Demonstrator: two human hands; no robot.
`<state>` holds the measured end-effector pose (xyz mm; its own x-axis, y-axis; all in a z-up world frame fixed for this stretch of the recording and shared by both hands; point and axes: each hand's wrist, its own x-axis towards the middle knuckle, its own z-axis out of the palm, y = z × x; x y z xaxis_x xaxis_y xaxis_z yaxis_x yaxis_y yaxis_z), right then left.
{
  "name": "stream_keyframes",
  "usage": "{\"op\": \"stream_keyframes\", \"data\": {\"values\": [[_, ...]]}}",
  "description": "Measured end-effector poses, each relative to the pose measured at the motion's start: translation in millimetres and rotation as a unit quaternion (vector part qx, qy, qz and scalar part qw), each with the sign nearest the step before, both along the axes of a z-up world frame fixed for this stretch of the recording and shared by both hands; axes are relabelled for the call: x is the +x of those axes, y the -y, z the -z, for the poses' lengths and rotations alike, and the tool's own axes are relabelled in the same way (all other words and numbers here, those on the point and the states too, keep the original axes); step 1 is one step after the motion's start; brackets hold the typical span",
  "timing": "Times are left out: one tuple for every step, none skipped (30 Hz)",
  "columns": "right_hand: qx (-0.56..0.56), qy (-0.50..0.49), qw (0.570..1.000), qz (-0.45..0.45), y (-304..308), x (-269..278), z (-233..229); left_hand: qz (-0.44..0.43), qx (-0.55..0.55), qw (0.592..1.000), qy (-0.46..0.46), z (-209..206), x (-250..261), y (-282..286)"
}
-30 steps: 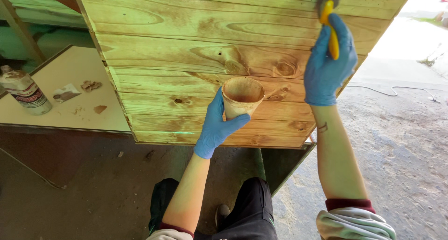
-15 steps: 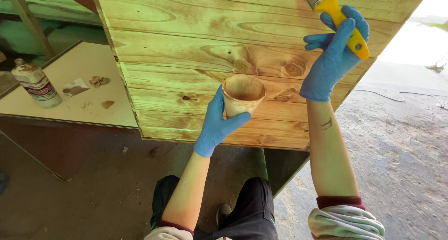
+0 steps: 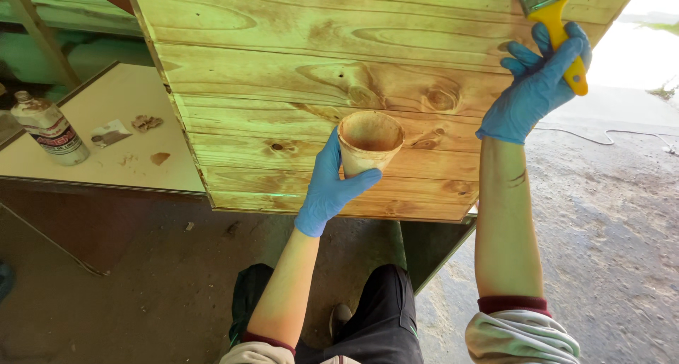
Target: The person applies wood stain to a wooden surface using a paintbrush. They repeatedly dip the brush into a small container and spread the stain across the wood in smooth strokes.
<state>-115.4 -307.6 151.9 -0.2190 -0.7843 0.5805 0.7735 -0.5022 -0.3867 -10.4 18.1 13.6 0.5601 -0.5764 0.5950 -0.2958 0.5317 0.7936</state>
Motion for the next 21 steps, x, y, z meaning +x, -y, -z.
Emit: {"op": "stream_keyframes", "data": {"values": [[0.001,-0.001,1.0,0.001,-5.1,-3.0,1.5,0.001,0.001,1.0,-0.001,1.9,-0.1,1.6],[0.009,-0.002,1.0,0.001,-10.1,-4.9,1.9,0.0,-0.002,1.0,-0.004,3.3,0.4,3.2],[0.018,-0.003,1.0,0.001,-15.2,-6.8,2.3,-0.001,-0.004,1.0,-0.006,4.6,0.9,4.8],[0.017,-0.003,1.0,0.001,-20.7,-4.8,0.8,-0.001,-0.005,1.0,-0.006,3.9,0.1,5.2],[-0.001,-0.014,1.0,-0.023,-26.0,-2.8,-0.6,0.003,-0.007,1.0,-0.003,3.1,-0.7,5.7],[-0.018,-0.025,0.998,-0.046,-31.8,-0.9,-0.9,0.007,-0.007,1.0,0.0,2.9,-1.6,5.4],[-0.017,-0.025,0.998,-0.046,-38.3,6.3,-5.2,0.006,-0.007,1.0,0.0,3.5,-1.7,6.4],[-0.02,-0.033,0.997,-0.063,-44.4,12.5,-8.9,0.009,-0.007,1.0,-0.002,4.1,-2.3,7.6],[-0.022,-0.04,0.996,-0.08,-50.6,18.6,-12.8,0.012,-0.006,1.0,-0.005,4.7,-2.8,8.7],[-0.022,-0.04,0.996,-0.08,-53.4,20.4,-15.8,0.012,-0.006,1.0,-0.005,4.4,-2.9,8.2],[-0.031,-0.054,0.996,-0.07,-56.5,22.2,-18.8,0.011,0.0,1.0,-0.007,4.1,-2.9,7.4],[-0.04,-0.069,0.995,-0.062,-60.2,25.4,-22.1,0.009,0.005,1.0,-0.011,3.9,-2.6,5.8],[-0.04,-0.068,0.995,-0.064,-53.6,25.1,-21.6,0.007,0.005,1.0,-0.011,4.6,-1.1,5.7],[-0.045,-0.068,0.995,-0.053,-46.9,24.4,-21.0,0.003,0.001,1.0,-0.009,5.5,0.1,5.8],[-0.051,-0.068,0.996,-0.041,-40.1,23.8,-20.4,-0.002,-0.003,1.0,-0.007,6.5,1.2,5.9],[-0.051,-0.068,0.995,-0.042,-41.3,20.1,-20.0,-0.002,-0.003,1.0,-0.008,6.0,1.9,5.3],[-0.06,-0.055,0.996,-0.024,-42.2,16.3,-19.5,-0.004,-0.002,1.0,-0.01,5.5,2.4,4.7],[-0.069,-0.042,0.997,-0.005,-43.0,11.1,-18.4,-0.004,0.0,1.0,-0.013,5.3,2.3,4.5],[-0.068,-0.043,0.997,-0.005,-37.4,7.9,-17.5,-0.004,0.001,1.0,-0.013,5.4,2.0,4.1],[-0.032,-0.037,0.999,-0.008,-31.4,4.0,-16.1,-0.004,0.006,1.0,-0.016,5.3,1.7,4.0],[0.004,-0.03,0.999,-0.012,-25.6,0.1,-14.8,-0.004,0.011,1.0,-0.019,5.3,1.5,3.8]]}}
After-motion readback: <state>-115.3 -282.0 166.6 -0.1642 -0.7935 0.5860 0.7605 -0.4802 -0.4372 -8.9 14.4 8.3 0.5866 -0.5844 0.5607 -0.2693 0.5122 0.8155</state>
